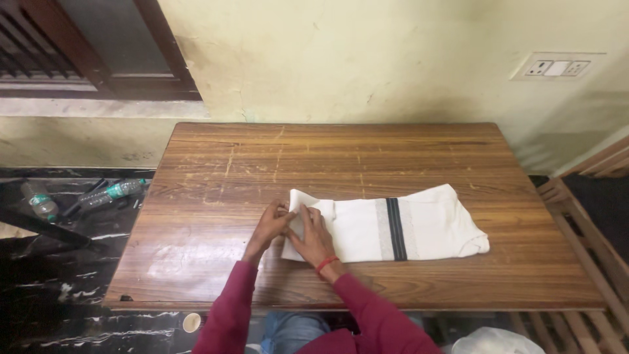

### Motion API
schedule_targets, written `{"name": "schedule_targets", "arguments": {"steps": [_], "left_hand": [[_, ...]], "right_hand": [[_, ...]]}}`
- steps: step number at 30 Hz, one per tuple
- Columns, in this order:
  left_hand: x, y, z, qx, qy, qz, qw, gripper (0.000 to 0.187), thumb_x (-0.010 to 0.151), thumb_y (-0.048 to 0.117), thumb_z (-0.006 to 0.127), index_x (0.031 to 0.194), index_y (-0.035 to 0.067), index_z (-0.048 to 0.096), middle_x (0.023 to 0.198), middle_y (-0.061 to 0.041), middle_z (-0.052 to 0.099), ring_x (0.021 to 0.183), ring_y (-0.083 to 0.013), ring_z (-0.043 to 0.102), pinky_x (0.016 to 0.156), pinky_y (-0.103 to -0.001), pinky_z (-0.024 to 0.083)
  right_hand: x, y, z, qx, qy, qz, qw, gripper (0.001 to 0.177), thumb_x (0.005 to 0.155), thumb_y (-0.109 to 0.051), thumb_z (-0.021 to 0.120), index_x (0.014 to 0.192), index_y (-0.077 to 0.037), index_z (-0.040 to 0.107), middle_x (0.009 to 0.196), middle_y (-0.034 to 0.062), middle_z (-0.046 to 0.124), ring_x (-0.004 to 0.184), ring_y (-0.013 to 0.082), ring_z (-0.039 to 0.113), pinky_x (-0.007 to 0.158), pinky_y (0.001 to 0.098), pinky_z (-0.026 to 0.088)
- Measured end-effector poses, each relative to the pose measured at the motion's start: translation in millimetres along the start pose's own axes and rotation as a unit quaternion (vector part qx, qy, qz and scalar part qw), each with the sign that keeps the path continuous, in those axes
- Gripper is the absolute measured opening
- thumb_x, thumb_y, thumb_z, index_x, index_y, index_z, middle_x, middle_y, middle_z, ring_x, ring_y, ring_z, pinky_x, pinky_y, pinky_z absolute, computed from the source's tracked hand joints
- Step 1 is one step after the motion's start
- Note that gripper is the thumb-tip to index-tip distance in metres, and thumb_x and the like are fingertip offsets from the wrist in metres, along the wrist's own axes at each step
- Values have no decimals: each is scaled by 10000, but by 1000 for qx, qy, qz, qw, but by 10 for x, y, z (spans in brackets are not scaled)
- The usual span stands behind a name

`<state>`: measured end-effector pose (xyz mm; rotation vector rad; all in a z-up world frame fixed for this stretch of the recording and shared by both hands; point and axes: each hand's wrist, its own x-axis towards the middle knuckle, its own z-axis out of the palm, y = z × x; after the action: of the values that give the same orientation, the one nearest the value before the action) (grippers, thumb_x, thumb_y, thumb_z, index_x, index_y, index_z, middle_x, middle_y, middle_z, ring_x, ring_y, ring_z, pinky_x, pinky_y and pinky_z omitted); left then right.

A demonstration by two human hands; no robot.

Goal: The person folds a red-and-white striped sweater, a white t-shirt, and a black t-shirt on a wooden table. Each garment is smoothed, folded into a compact rectangle, and placed on a nearby wooden rack.

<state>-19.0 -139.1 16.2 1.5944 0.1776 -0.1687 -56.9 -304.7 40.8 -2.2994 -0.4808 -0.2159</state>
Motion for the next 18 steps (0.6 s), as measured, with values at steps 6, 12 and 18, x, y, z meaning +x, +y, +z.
{"name": "schedule_targets", "arguments": {"steps": [6, 12, 18], "left_hand": [[-326, 369, -17, 29, -24, -9, 999, 504, 1002, 465, 506, 1280, 53, 590, 1154, -220, 735, 975, -240, 766, 718, -352, 648], [-484, 377, 152, -41, -39, 37, 998, 499, 1062, 454, 427, 1295, 71, 648, 1244, -177, 768, 1040, -324, 773, 839, -460, 656], [-583, 185, 663, 92, -3, 103, 990, 555, 1005, 445, 499, 1475, 151, 506, 1572, -152, 457, 1406, -336, 493, 1091, -537, 470]], "right_hand": [[155, 208, 14, 221, -74, 78, 969, 862, 811, -336, 804, 1501, 0, 411, 1370, 188, 524, 1014, 272, 682, 795, 368, 621], [211, 502, -263, 368, -64, 159, 914, 636, 883, -53, 591, 1510, -4, 495, 1236, 183, 702, 900, 205, 698, 735, 347, 610], [76, 865, -949, 394, -31, 212, 894, 647, 871, 27, 545, 1511, -3, 458, 1244, 150, 701, 953, 167, 684, 805, 311, 599]]}}
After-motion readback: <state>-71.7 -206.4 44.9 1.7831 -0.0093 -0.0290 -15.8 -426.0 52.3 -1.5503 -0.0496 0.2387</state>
